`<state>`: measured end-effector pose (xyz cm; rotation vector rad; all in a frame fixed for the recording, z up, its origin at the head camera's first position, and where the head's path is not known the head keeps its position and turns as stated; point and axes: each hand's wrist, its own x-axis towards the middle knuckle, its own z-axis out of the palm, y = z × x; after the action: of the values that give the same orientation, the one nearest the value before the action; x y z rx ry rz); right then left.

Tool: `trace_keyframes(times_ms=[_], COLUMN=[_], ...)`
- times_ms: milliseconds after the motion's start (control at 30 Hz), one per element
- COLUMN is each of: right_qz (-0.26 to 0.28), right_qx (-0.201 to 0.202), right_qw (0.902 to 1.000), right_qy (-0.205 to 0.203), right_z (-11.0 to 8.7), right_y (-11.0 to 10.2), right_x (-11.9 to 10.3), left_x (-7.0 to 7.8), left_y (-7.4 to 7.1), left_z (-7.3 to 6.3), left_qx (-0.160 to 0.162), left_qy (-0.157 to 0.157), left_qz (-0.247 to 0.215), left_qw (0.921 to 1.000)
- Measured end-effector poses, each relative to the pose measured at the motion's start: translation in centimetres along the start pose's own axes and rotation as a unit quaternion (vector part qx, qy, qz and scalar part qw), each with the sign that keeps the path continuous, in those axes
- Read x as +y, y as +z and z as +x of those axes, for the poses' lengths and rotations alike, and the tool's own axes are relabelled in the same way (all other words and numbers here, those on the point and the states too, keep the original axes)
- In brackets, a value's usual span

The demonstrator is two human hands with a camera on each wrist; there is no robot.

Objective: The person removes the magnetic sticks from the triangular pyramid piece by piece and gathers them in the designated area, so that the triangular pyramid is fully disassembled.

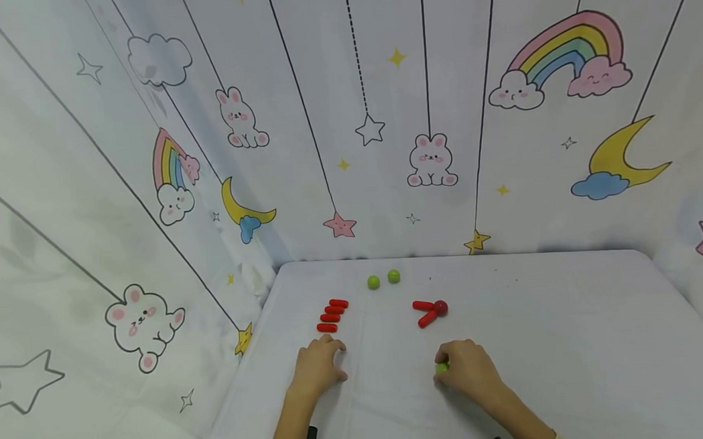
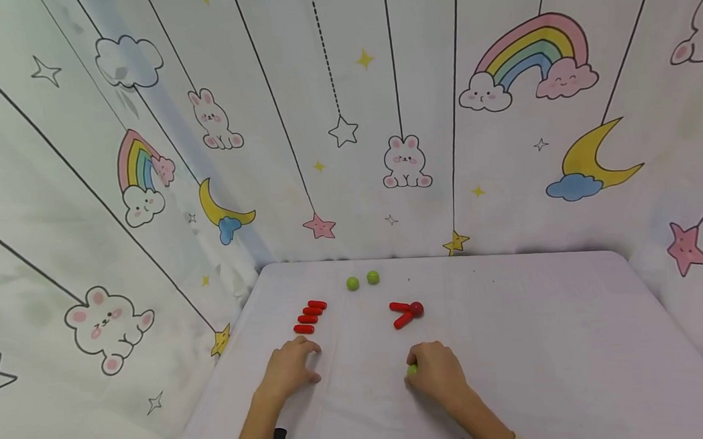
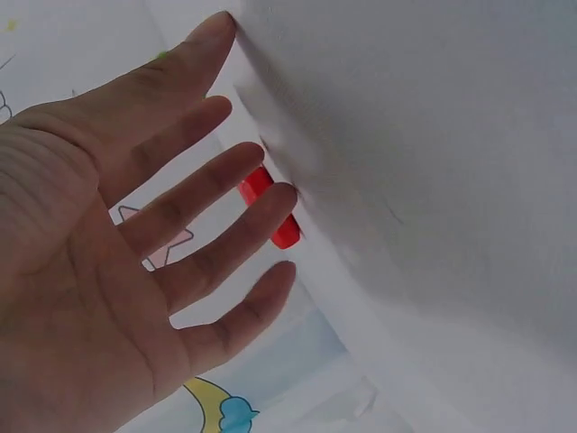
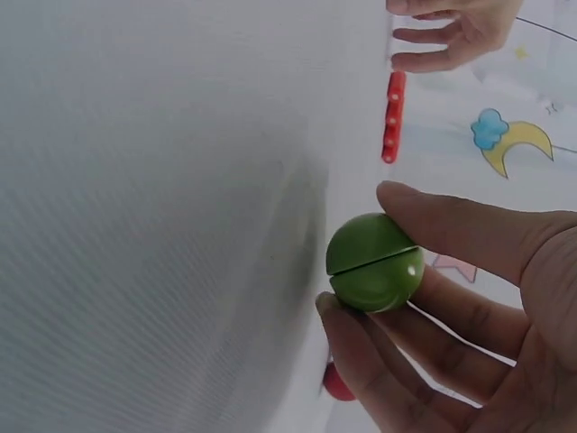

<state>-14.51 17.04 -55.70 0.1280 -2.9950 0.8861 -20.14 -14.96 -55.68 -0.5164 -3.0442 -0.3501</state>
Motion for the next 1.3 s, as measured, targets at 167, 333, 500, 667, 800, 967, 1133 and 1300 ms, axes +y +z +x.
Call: trace_keyframes(times_ms=[167, 333, 500, 667, 800, 967, 1133, 1300], right_qz=[0.008, 0.025, 0.05, 0.065, 0.079, 0.089, 0.075, 0.074], right_qx=[0.007, 0.021, 0.049, 0.075, 0.089, 0.085, 0.079, 0.051], right_qw=[0.9999, 0.9994, 0.997, 0.9937, 0.9908, 0.9908, 0.9927, 0.9951], right_qy=[-0.002, -0.011, -0.031, -0.052, -0.065, -0.055, -0.051, -0.041], right_z=[0.8, 1.9, 3.3, 5.3, 7.3, 10.6, 13.5, 15.7], right_y=[-1.0, -2.4, -3.5, -4.2, -4.7, -5.1, -4.8, -4.2], right_x=[-0.3, -0.9, -1.1, -0.7, 0.0, 0.8, 1.7, 2.1], left_x=[0.4, 0.8, 1.1, 1.4, 1.9, 2.0, 1.9, 2.2], left_y=[0.2, 0.5, 0.6, 0.7, 0.9, 1.1, 1.1, 1.2], left_z=[-0.3, -0.3, -0.6, -1.0, -1.3, -1.8, -2.0, -2.3], left_qx=[0.007, 0.019, 0.031, 0.046, 0.053, 0.065, 0.061, 0.047], left_qy=[-0.037, -0.049, -0.064, -0.072, -0.075, -0.063, -0.063, -0.073], left_qz=[-0.019, -0.023, -0.025, -0.04, -0.042, -0.023, -0.029, -0.052], left_qw=[0.9991, 0.9983, 0.9971, 0.9955, 0.9949, 0.9957, 0.9957, 0.9949])
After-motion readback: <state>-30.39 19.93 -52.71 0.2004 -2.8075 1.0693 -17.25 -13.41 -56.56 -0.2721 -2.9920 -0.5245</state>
